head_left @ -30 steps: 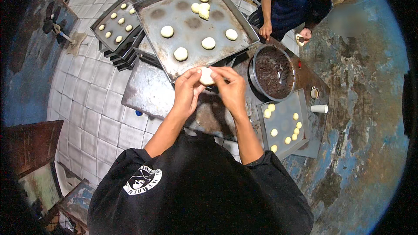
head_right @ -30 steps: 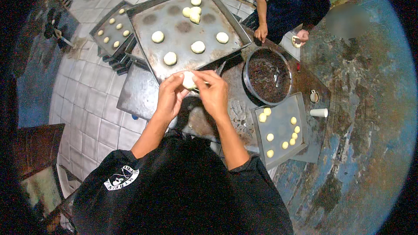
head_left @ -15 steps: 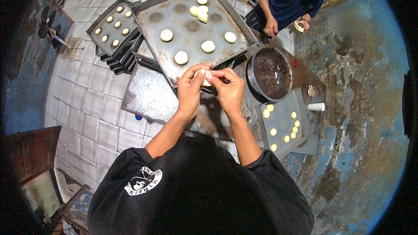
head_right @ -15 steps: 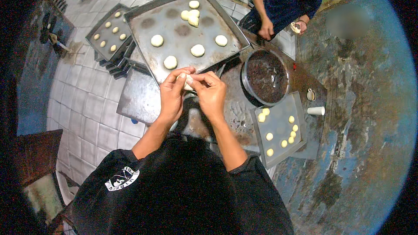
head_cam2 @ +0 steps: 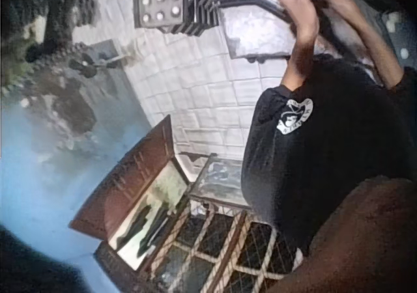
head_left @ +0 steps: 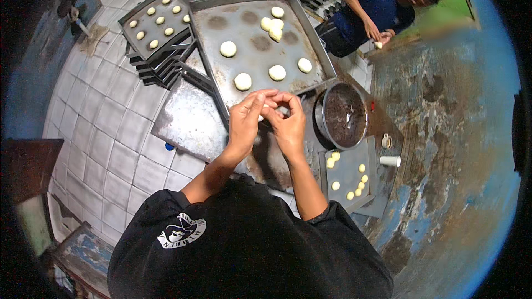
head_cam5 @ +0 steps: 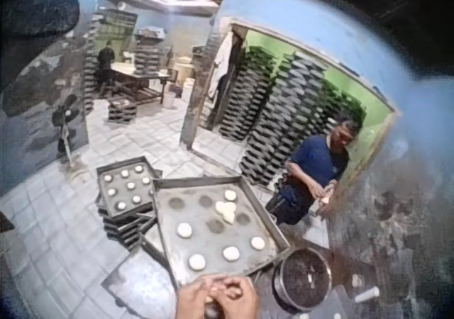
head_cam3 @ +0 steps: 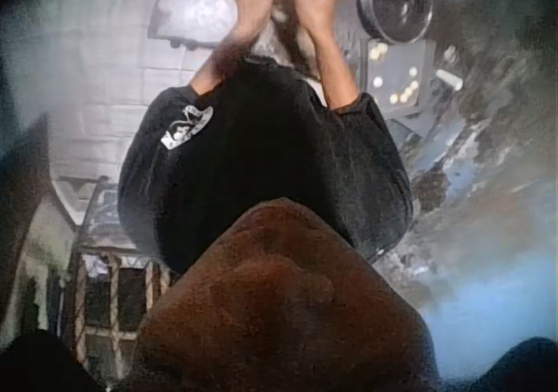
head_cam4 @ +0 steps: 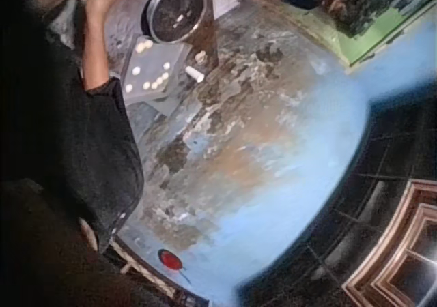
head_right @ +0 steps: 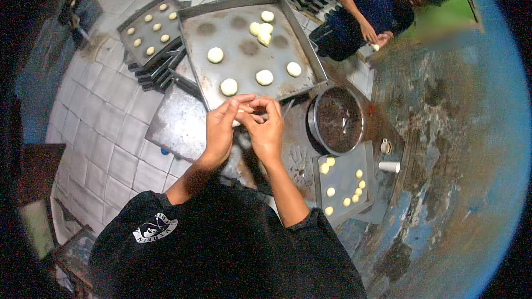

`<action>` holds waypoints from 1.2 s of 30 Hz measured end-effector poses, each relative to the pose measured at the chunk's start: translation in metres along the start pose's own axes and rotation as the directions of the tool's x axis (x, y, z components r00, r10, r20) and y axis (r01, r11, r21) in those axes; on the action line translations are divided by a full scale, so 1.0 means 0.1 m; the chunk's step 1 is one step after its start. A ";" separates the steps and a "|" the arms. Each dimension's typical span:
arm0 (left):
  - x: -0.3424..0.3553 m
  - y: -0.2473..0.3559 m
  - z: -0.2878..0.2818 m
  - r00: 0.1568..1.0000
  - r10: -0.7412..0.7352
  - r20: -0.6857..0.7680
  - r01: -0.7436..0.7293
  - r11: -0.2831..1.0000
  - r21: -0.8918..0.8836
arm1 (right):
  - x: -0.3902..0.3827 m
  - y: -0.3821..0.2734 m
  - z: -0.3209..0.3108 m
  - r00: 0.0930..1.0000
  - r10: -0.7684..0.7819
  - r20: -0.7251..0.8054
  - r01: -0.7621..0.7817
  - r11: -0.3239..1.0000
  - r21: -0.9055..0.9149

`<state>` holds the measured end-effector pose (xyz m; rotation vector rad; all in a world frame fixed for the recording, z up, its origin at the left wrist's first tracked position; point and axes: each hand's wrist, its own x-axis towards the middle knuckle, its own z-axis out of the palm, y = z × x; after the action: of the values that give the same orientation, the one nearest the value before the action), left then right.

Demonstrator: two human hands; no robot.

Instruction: The person prepares buns by flattening dough by hand, adding a dark filling from a bowl with a spoon, sealing the dough around the filling, and placing the shaped buns onto metal trays.

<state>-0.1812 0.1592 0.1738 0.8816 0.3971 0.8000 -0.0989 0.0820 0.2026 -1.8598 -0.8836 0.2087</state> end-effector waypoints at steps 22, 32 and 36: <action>-0.99 0.67 -2.57 0.746 0.176 -0.642 -0.014 0.968 0.250 | 2.35 1.16 0.98 0.856 0.026 0.517 0.221 0.884 -0.411; -0.88 0.68 -2.30 0.708 0.198 -0.678 -0.061 0.973 0.221 | 2.53 2.03 1.25 0.925 -0.235 0.300 0.286 0.948 -0.139; -1.02 0.69 -2.30 0.714 0.239 -0.658 -0.096 0.964 0.246 | 2.53 1.53 0.82 0.967 -0.244 0.080 0.240 0.752 -0.613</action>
<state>-0.4189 0.2298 0.0921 0.7834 1.0812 1.2770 0.1140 0.2755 0.0954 -2.3105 -1.2893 -0.2933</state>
